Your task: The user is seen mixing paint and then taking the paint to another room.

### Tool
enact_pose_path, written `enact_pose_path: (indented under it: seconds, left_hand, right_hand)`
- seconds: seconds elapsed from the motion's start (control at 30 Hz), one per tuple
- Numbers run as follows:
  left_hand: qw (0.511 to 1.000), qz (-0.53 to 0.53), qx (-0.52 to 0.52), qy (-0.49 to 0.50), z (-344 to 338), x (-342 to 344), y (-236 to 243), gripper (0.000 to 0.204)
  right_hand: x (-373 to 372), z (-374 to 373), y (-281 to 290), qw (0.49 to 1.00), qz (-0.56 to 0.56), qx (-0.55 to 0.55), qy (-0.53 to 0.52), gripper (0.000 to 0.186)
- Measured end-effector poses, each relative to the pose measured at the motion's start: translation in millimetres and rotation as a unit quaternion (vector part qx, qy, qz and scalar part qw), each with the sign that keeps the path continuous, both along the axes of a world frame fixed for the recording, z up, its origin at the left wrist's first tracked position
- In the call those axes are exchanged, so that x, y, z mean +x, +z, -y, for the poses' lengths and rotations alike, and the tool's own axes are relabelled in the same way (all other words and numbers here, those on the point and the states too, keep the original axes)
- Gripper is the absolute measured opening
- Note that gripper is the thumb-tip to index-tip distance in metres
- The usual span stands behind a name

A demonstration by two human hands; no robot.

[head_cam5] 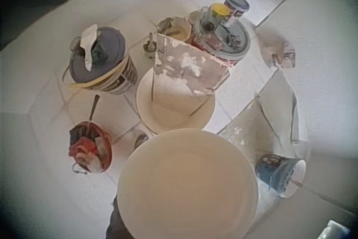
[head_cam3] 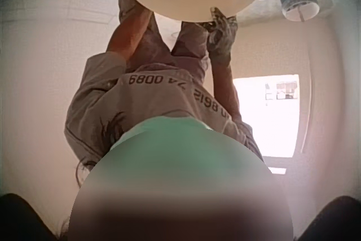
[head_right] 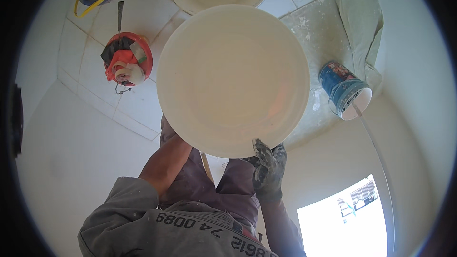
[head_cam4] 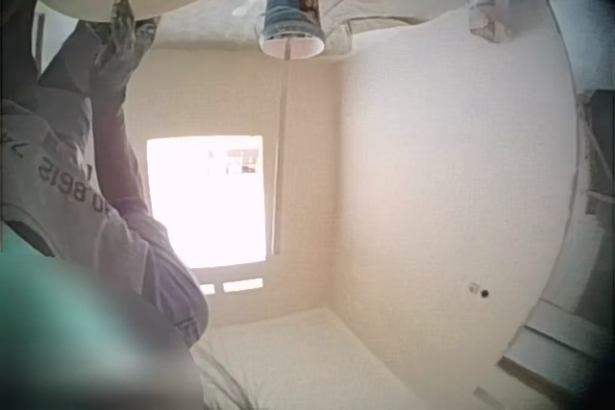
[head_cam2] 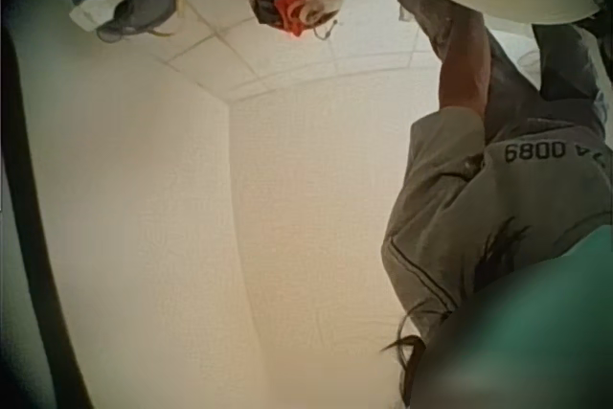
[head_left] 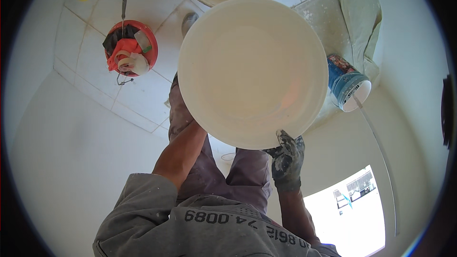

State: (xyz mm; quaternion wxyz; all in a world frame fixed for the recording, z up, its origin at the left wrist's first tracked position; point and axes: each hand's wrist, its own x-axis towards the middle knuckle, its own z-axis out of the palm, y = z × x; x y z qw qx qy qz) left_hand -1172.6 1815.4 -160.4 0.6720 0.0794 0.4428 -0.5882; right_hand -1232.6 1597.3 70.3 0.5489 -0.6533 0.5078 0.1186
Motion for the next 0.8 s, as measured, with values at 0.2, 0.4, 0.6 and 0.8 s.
enact_pose_path:
  seconds: [0.2, 0.4, 0.6, 0.8]
  left_hand:
    - [0.999, -0.031, -0.001, -0.016, -8, -39, 2, 0.074]
    - [0.999, -0.036, 0.000, -0.019, -10, -59, -4, 0.073]
    - [1.000, -0.019, 0.007, -0.013, -9, -61, -17, 0.073]
    - [0.999, 0.034, 0.010, -0.001, 4, -27, -45, 0.073]
  right_hand:
    - [-3, -4, 0, 0.995, -0.010, 0.056, -0.087, 0.042]
    - [-15, -2, -6, 0.993, -0.024, -0.070, 0.087, 0.030]
    - [-24, -7, -8, 0.998, 0.018, -0.046, 0.039, 0.040]
    - [-20, -3, -7, 0.973, 0.018, -0.178, 0.143, 0.030]
